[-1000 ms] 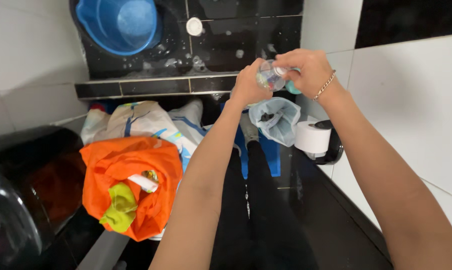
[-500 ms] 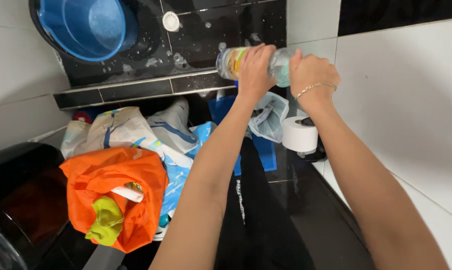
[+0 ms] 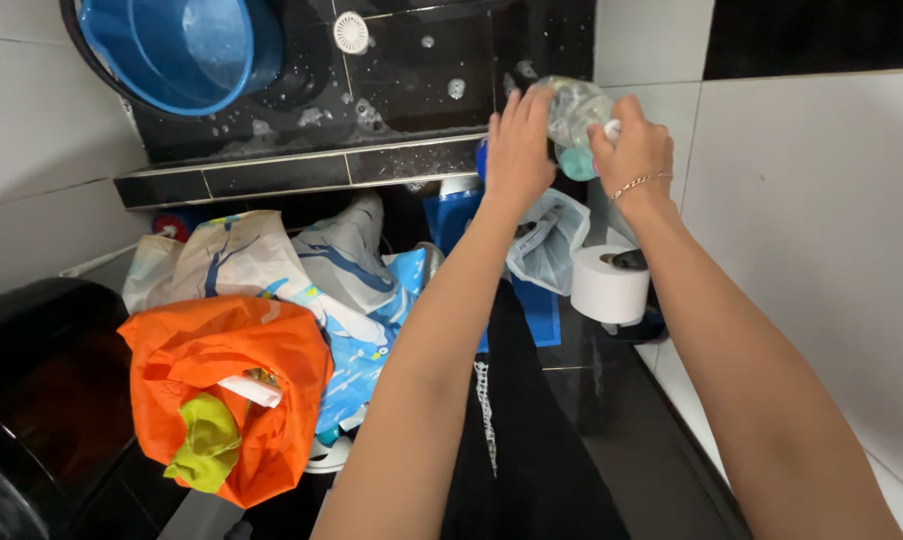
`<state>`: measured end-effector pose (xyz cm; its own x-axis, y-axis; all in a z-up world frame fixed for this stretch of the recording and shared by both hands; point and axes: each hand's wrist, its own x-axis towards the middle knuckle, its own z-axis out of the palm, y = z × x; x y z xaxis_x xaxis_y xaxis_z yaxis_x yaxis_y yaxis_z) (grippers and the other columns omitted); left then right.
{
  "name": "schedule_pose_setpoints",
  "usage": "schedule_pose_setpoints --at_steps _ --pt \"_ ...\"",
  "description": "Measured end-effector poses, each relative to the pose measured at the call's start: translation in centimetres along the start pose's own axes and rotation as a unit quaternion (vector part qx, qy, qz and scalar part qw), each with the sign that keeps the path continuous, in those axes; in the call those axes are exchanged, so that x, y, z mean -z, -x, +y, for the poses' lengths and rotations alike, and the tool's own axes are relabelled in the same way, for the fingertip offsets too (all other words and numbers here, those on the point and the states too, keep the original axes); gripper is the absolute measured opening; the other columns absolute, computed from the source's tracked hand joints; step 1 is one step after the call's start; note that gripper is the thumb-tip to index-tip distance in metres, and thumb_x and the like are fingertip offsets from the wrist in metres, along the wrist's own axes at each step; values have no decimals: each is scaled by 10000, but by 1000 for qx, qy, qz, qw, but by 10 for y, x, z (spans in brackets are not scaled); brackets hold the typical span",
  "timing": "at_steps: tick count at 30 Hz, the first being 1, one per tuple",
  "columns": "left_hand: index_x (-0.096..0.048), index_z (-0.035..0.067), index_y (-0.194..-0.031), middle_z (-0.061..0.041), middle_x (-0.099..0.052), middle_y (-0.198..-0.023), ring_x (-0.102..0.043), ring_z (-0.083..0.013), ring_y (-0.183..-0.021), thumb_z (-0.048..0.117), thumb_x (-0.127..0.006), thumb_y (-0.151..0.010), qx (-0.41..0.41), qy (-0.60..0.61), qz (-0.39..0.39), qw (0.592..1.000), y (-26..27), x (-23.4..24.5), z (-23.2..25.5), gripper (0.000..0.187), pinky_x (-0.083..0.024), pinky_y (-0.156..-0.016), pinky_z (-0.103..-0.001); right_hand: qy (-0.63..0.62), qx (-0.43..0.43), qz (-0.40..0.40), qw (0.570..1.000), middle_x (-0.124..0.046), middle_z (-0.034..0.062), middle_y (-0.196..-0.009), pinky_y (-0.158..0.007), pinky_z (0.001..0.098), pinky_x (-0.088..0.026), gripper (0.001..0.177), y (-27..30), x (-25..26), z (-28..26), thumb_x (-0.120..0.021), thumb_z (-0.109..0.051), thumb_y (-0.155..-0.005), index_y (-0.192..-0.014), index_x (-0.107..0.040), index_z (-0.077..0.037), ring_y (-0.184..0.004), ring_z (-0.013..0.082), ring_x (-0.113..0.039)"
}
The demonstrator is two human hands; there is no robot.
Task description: The person wipes down the bathroom walls and a shower caddy with a cloth, places a bucket under the shower faucet to fill it with water, and opens and closes bottles of cleaning supplies.
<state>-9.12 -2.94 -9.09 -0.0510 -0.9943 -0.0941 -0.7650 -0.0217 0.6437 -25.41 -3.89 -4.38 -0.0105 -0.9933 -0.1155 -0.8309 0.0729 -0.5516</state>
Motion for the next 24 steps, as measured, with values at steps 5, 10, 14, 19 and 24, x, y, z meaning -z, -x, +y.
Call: schedule_pose_setpoints --at_steps 5,10,14,19,24 --pt "-352 148 -1532 -124 -402 -1579 -316 -356 -1516 -34 -693 -744 40 -90 -50 994 30 -7 -29 877 -269 -1204 -582 56 -5 -71 996 -693 255 -862 -687 560 -521 339 2 -50 33 -809 -251 -888 -1084 -614 -55 -820 491 -657" --pt "-315 139 -1539 -139 -371 -1583 -293 -353 -1500 75 -744 -682 74 -91 -100 988 41 -18 -41 960 -223 -1196 -610 76 61 -103 990 -704 243 -861 -706 555 -537 373 14 -99 58 -810 -219 -845 -1107 -603 -52 -828 463 -680" --pt "-309 136 -1551 -150 -353 -1595 -275 -363 -1510 157 -746 -694 80 -83 -104 988 47 -28 -51 962 -209 -1205 -610 124 44 -113 985 -701 243 -905 -723 541 -561 354 27 -133 71 -769 -173 -844 -1148 -611 -84 -830 449 -695" --pt "-302 140 -1562 -150 -349 -1606 -277 -357 -1516 159 -729 -707 84 -95 -109 986 63 -32 -59 956 -224 -1200 -613 124 -25 -131 983 -670 264 -1000 -718 560 -563 368 44 -153 66 -742 -158 -866 -1183 -569 -85 -869 476 -686" --pt "-308 146 -1559 -140 -361 -1602 -289 -345 -1520 170 -731 -709 89 -105 -111 984 69 -32 -65 950 -235 -1208 -612 94 -69 -143 983 -630 290 -1076 -759 577 -544 407 49 -154 62 -753 -127 -875 -1209 -528 -69 -920 505 -661"
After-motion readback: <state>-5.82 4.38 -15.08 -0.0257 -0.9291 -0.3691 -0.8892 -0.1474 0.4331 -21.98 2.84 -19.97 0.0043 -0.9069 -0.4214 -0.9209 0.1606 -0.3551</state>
